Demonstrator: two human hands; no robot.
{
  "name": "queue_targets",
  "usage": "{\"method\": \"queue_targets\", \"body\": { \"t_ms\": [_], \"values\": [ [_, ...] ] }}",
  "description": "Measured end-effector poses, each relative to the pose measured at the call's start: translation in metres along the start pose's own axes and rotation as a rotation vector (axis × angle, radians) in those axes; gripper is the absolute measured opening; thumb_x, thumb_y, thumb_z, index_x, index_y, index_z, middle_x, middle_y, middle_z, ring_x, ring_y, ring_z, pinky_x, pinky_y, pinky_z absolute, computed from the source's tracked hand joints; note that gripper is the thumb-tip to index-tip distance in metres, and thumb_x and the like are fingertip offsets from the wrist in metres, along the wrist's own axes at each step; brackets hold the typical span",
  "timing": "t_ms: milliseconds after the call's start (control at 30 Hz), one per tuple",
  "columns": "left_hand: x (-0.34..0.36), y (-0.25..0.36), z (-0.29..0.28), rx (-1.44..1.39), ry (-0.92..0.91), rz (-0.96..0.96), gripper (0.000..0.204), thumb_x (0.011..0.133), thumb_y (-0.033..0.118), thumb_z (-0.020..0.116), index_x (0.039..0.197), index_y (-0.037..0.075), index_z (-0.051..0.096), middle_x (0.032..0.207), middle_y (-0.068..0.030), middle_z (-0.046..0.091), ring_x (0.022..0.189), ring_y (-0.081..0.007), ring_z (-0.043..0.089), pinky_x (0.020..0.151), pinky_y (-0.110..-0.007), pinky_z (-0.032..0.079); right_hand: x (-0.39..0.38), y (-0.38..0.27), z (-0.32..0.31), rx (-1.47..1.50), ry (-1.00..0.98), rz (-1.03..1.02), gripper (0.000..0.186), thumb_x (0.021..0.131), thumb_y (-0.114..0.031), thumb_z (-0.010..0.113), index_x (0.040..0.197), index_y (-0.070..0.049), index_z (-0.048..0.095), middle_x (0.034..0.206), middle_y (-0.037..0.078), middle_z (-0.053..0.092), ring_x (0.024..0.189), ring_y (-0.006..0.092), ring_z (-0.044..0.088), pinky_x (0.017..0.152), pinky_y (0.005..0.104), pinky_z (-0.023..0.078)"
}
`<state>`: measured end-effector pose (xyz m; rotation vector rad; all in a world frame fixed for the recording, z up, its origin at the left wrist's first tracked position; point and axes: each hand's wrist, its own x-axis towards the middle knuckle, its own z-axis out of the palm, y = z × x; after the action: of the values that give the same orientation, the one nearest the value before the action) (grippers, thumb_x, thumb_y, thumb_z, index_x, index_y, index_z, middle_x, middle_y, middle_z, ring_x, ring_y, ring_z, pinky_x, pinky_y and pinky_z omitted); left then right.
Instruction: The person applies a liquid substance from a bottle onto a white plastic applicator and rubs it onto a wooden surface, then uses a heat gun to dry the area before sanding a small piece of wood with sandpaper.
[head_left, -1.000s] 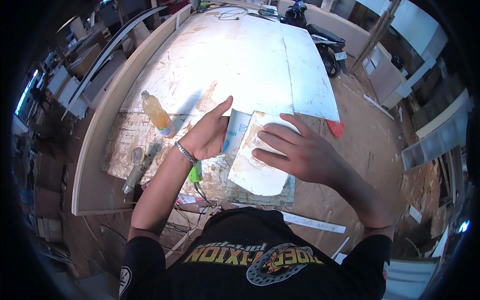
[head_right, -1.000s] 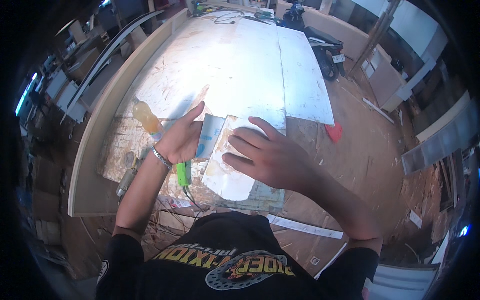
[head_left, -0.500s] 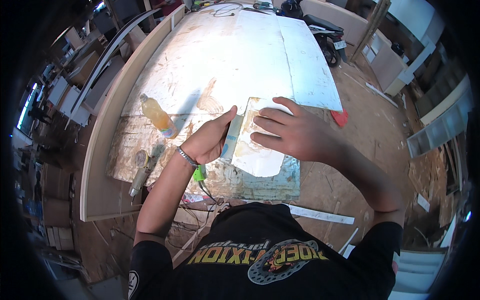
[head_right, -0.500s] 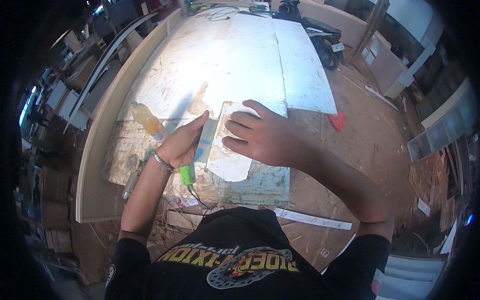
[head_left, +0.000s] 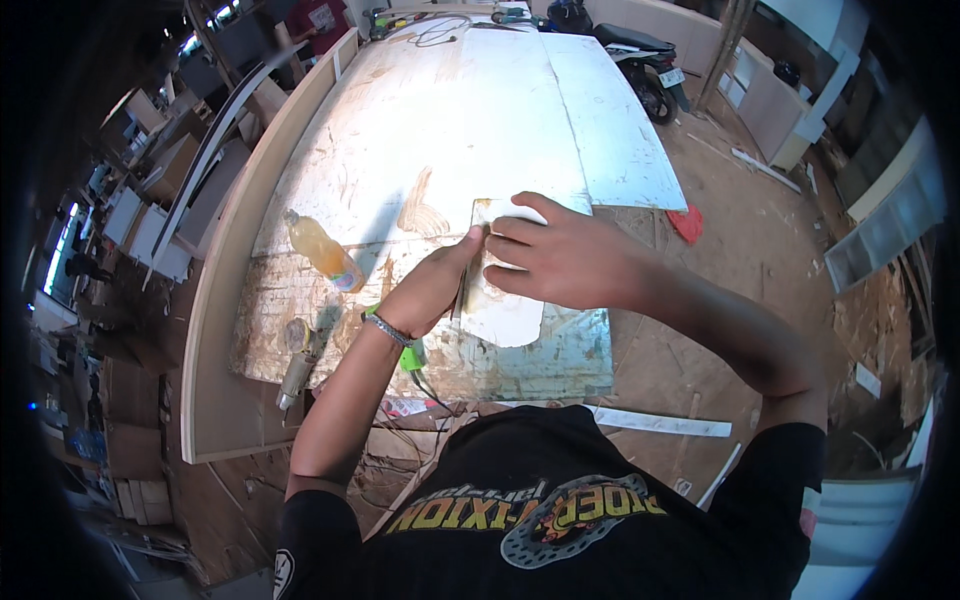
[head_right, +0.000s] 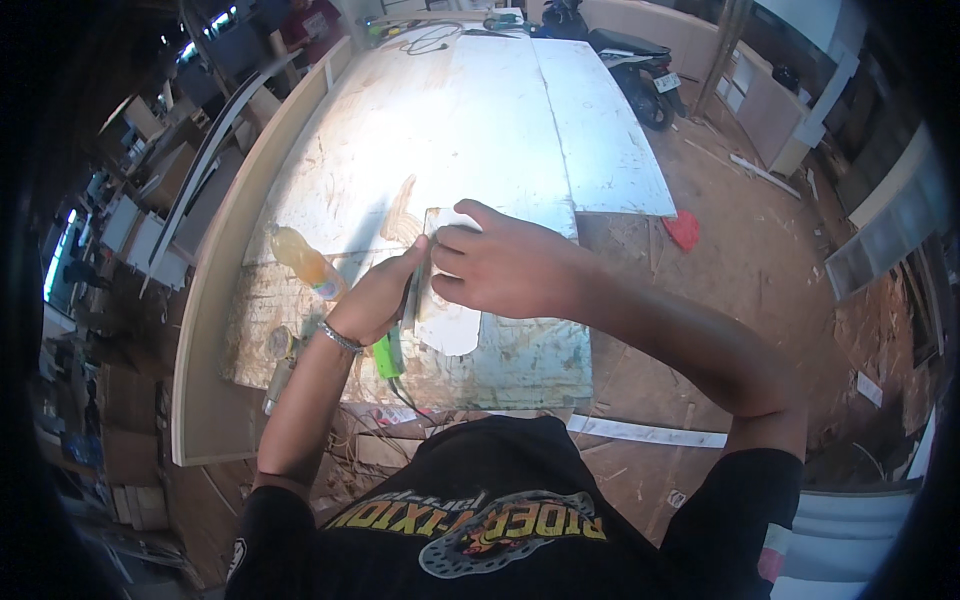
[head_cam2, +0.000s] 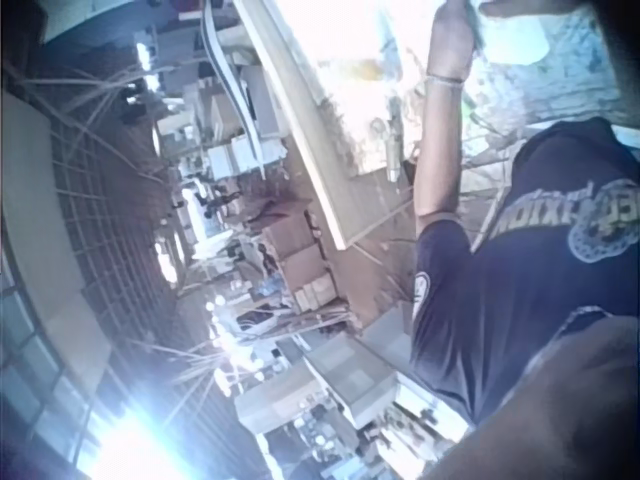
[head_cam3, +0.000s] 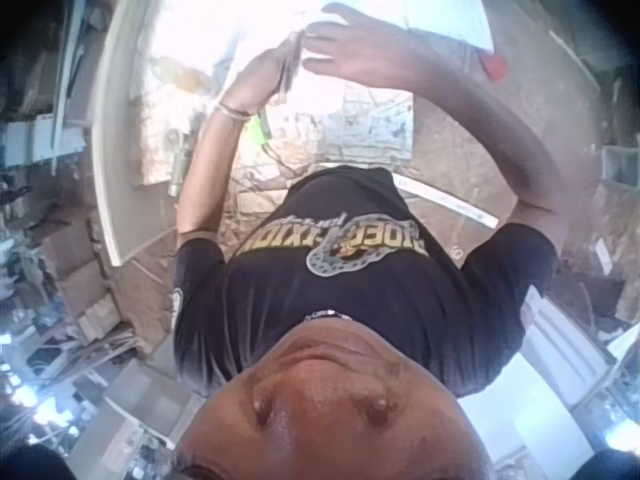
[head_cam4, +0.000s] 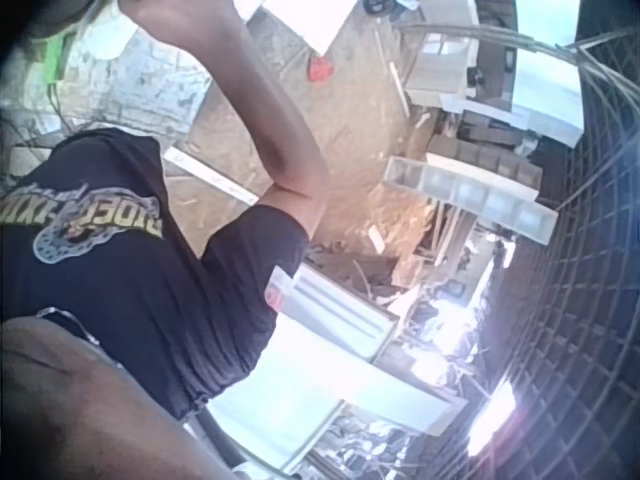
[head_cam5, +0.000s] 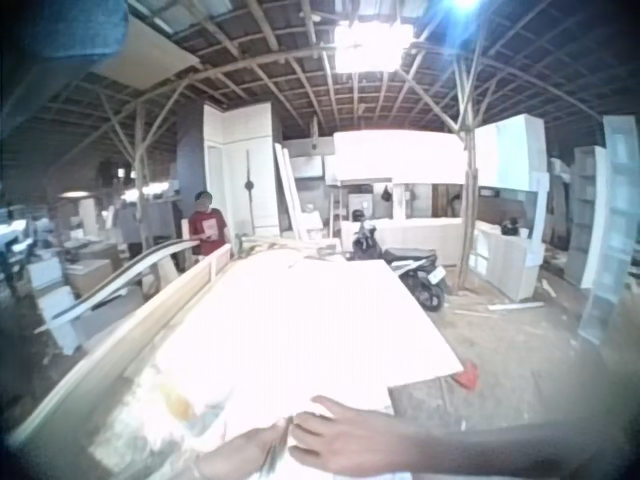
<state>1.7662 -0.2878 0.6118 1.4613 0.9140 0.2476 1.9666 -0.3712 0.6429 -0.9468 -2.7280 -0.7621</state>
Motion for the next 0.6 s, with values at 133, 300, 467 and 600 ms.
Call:
{"method": "queue_targets", "body": {
  "t_ms": [133,300,467,600],
  "values": [
    [-0.001,-0.005,0.003,0.079,0.118,0.092,0.077,0.103,0.056,0.036,0.141,-0.011,0.043,0.13,-0.0233,0.058,0.116,-0.0211,0.056,0.097,-0.029,0.044,0.001,0.0,0.001,-0.041,0.004,0.0,0.008,0.084,-0.017,0.061,0.086,-0.011,0.066,0.085,0.001,0.059,0.098,0.017,0.058,0.102,0.0413,0.042],
    [-0.002,-0.006,0.0,0.204,0.205,0.095,0.087,0.1,0.064,0.034,0.139,-0.014,0.044,0.138,-0.0303,0.052,0.133,-0.0316,0.049,0.11,-0.035,0.036,0.0,0.0,0.002,-0.03,-0.084,0.027,0.018,0.082,-0.014,0.063,0.1,-0.011,0.066,0.099,0.003,0.061,0.109,0.0197,0.056,0.107,0.0449,0.041],
    [0.0,-0.008,-0.009,0.196,0.214,0.046,0.093,0.098,0.067,0.037,0.136,-0.017,0.045,0.136,-0.0314,0.052,0.13,-0.0325,0.051,0.109,-0.036,0.037,-0.001,0.001,0.003,-0.079,-0.082,0.039,0.015,0.082,-0.014,0.063,0.097,-0.01,0.065,0.096,0.003,0.061,0.109,0.0195,0.056,0.107,0.0447,0.041],
    [-0.013,0.003,-0.001,0.304,0.364,0.102,0.09,0.095,0.071,0.041,0.122,-0.013,0.057,0.092,-0.0125,0.062,0.081,-0.0171,0.053,0.075,-0.03,0.046,-0.003,0.001,0.001,-0.084,-0.076,0.075,0.013,0.082,-0.014,0.063,0.094,-0.009,0.064,0.094,0.003,0.06,0.107,0.0193,0.056,0.107,0.045,0.041]
  ]
}}
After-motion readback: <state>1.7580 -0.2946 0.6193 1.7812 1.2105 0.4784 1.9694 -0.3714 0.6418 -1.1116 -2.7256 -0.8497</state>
